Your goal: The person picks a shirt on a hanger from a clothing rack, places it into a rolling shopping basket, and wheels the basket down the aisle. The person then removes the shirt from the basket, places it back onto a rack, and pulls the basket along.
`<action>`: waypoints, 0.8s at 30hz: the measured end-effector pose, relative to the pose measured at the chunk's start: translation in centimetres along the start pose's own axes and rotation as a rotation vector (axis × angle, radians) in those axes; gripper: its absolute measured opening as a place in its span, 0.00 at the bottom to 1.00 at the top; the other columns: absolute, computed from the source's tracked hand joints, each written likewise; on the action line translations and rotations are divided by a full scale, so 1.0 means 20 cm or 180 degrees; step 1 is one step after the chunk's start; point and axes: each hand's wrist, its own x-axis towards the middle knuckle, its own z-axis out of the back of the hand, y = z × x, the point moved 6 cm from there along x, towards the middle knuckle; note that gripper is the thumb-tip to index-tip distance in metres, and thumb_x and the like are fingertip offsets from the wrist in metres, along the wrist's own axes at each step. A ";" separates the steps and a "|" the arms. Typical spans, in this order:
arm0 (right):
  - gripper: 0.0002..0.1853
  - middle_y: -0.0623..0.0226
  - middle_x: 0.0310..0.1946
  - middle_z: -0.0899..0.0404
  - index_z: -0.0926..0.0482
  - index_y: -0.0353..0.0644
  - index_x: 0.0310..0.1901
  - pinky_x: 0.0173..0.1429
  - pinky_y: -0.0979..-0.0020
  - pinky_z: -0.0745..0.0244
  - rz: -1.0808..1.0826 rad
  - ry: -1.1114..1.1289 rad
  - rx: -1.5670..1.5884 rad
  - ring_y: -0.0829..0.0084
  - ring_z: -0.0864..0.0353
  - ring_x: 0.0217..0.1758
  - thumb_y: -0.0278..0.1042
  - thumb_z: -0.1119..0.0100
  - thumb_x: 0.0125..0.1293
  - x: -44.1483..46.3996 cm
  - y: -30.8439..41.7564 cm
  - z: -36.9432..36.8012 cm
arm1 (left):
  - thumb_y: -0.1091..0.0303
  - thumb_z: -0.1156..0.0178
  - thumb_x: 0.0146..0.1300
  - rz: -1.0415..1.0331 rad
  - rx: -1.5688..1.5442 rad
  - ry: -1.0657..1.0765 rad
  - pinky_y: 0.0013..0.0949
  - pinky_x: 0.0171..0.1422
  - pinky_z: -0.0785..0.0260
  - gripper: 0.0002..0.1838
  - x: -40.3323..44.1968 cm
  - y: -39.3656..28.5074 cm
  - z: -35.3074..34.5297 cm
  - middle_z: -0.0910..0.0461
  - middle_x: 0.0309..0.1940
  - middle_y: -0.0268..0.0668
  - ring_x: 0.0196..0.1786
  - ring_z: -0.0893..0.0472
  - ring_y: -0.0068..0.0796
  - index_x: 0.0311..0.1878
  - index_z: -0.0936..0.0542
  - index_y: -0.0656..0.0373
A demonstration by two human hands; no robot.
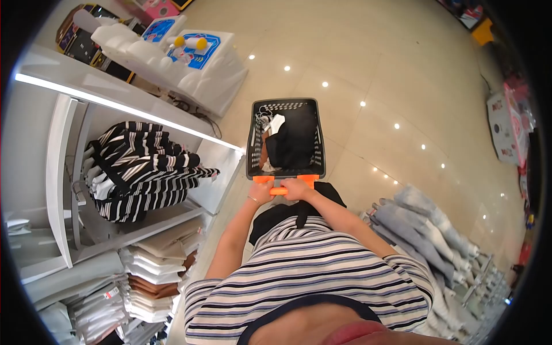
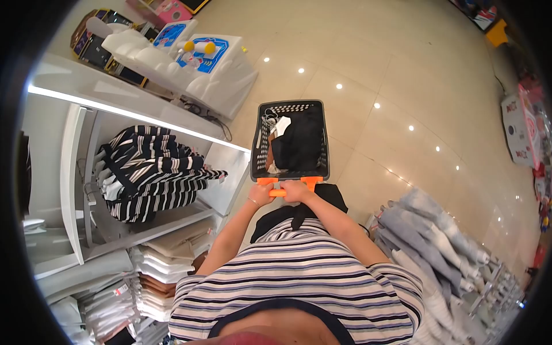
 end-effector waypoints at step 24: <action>0.11 0.59 0.32 0.22 0.24 0.42 0.32 0.40 0.58 0.28 0.0570 0.0874 -0.0556 0.56 0.22 0.38 0.34 0.42 0.43 0.14 -0.22 0.40 | 0.57 0.35 0.47 0.0699 0.0040 -0.1060 0.37 0.20 0.34 0.12 0.26 -0.21 0.01 0.28 0.12 0.35 0.16 0.25 0.37 0.20 0.27 0.51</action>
